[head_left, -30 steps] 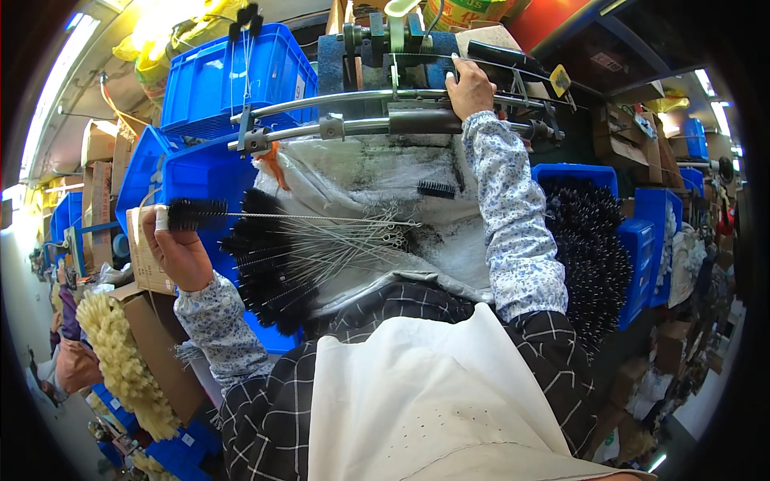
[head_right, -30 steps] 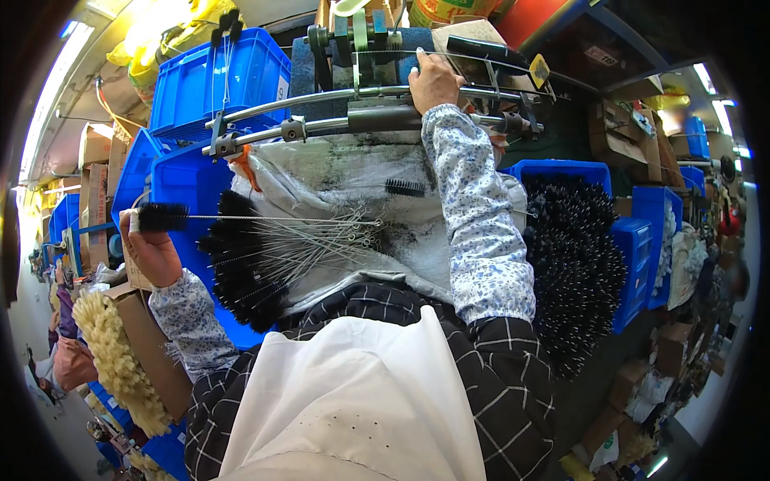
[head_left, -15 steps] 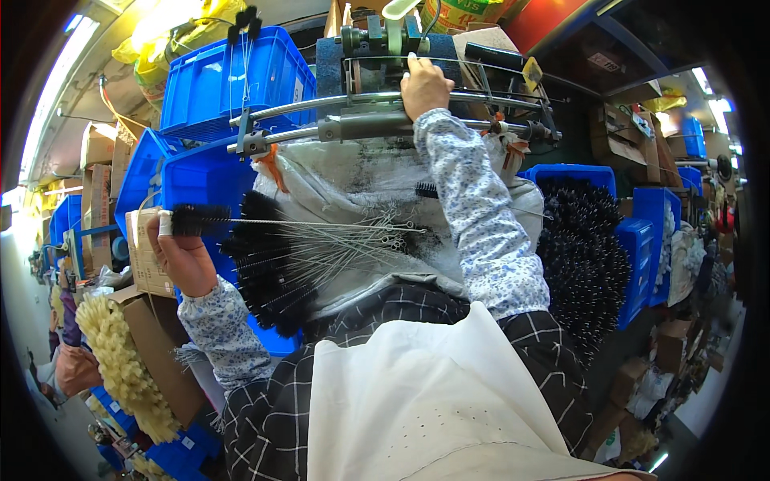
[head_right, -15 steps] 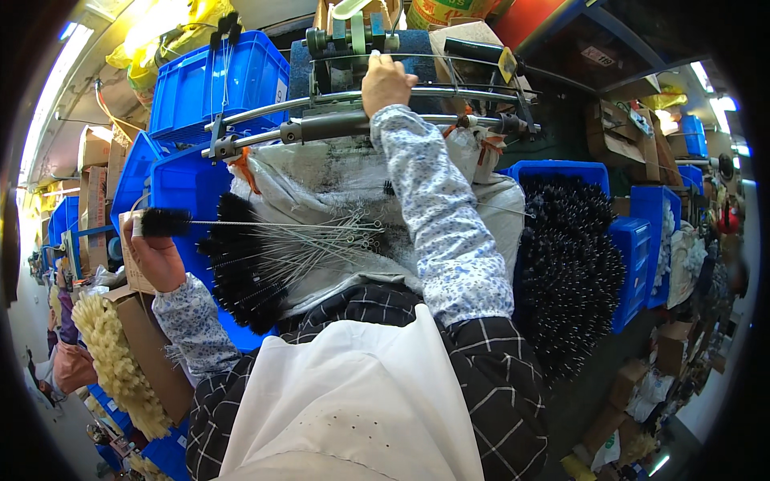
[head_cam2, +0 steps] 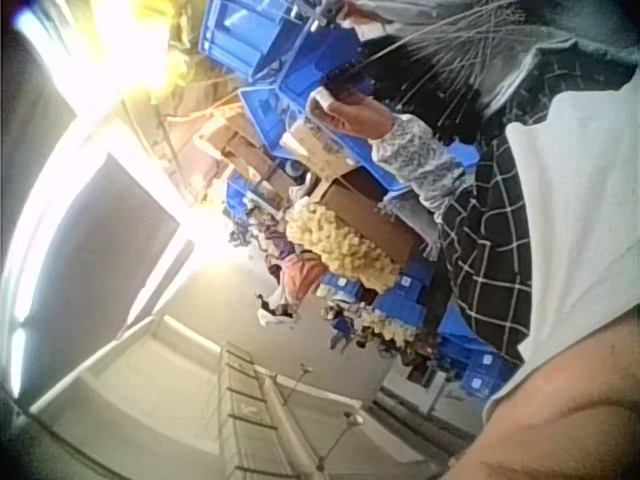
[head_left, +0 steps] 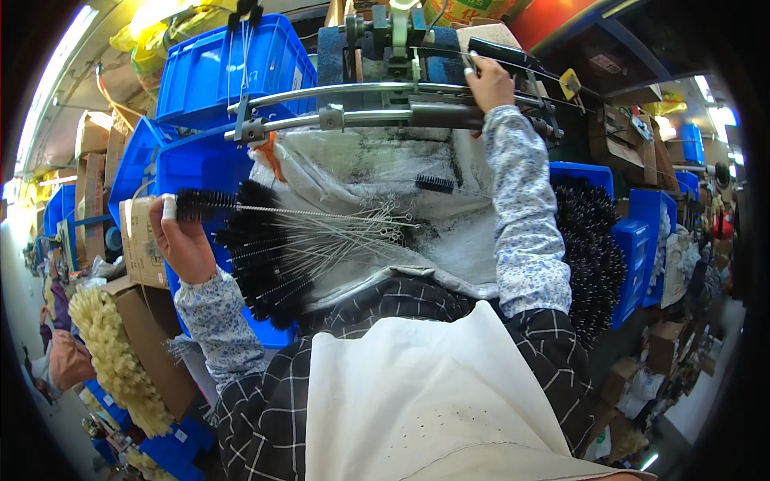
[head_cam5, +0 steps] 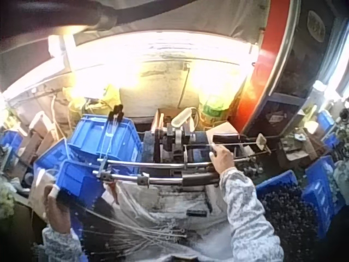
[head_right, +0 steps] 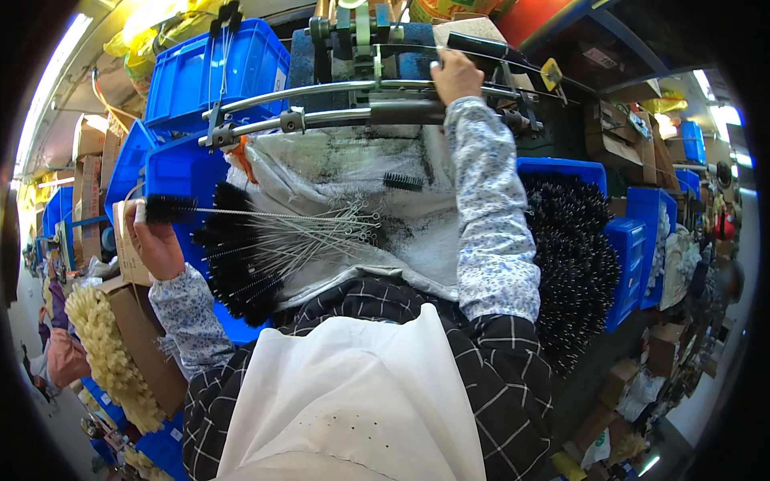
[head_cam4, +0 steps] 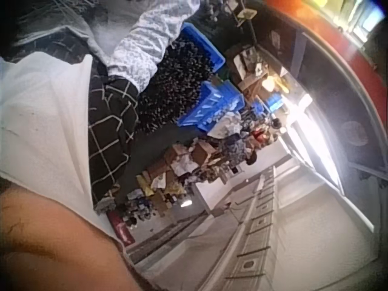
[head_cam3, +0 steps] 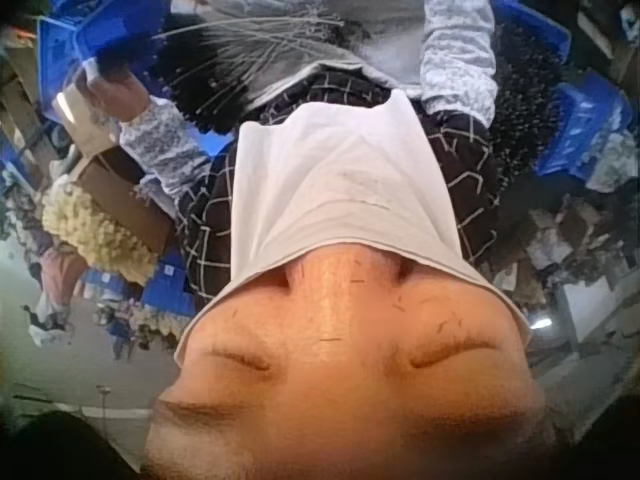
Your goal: Assembling industrial brushes using a manufacturing machine and a hair dryer to shape the bristles.
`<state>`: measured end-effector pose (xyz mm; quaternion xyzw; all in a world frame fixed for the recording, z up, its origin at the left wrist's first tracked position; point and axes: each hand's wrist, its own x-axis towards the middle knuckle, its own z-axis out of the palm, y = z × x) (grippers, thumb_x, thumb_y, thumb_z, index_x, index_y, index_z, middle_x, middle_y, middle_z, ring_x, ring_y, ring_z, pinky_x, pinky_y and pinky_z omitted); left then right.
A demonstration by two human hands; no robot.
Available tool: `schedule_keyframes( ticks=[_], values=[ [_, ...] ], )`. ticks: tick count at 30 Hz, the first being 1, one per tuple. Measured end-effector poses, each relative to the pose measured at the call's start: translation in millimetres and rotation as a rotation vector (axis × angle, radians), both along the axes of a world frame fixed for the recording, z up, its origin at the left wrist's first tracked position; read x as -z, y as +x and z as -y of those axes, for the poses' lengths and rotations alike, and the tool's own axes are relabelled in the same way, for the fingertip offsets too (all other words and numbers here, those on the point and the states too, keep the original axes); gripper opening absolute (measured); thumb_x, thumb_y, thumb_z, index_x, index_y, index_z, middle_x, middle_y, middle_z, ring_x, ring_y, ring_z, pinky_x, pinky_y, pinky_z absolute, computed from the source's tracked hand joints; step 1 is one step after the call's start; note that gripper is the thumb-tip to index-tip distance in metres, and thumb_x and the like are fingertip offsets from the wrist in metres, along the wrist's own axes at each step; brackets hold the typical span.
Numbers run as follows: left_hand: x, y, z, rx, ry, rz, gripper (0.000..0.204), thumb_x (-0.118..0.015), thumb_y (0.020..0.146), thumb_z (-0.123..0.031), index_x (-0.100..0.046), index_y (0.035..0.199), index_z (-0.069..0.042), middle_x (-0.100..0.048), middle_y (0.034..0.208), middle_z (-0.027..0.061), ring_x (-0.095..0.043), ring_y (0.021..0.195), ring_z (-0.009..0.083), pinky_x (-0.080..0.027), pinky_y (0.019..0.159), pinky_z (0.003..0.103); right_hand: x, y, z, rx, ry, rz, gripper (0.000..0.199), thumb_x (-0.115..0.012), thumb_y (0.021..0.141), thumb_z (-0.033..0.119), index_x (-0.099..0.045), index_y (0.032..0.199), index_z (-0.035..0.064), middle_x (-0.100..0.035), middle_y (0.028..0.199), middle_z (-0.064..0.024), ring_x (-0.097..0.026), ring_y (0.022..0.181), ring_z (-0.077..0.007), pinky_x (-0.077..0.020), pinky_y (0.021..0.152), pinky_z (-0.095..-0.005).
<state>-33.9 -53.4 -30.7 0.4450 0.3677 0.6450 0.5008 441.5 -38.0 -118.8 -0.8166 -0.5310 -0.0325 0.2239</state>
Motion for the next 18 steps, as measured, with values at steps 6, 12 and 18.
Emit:
schedule_keyframes(
  ticks=[6,12,18],
  values=[
    [-8,29,-10,0.105,-0.065,0.007,0.015,-0.043,0.084,-0.014,-0.046,0.095,-0.004,-0.053,0.082,0.0030,-0.052,0.069,0.0092,-0.043,0.060,0.021,-15,42,-10,0.094,-0.178,0.349,0.028,-0.042,0.080,0.031,-0.054,0.103,0.0201,-0.057,0.097,-0.0088,-0.053,0.090,-0.0292,-0.0418,0.078,-0.0374],
    [-9,39,-12,0.242,-0.169,0.030,0.014,-0.040,0.085,-0.012,-0.045,0.094,-0.003,-0.055,0.083,0.0045,-0.055,0.073,0.0106,-0.047,0.065,0.024,-70,53,37,-0.233,-0.238,0.069,0.023,-0.042,0.083,0.028,-0.056,0.095,0.0142,-0.056,0.089,-0.0123,-0.055,0.083,-0.0274,-0.0434,0.073,-0.0346],
    [-3,85,-11,0.503,-0.286,-0.035,0.016,-0.039,0.087,-0.014,-0.044,0.097,-0.003,-0.054,0.084,0.0062,-0.057,0.076,0.0132,-0.048,0.070,0.027,-119,-24,112,-0.587,-0.549,-0.463,0.029,-0.047,0.082,0.018,-0.051,0.107,0.0034,-0.055,0.091,-0.0125,-0.052,0.084,-0.0211,-0.0415,0.076,-0.0302]
  ],
)
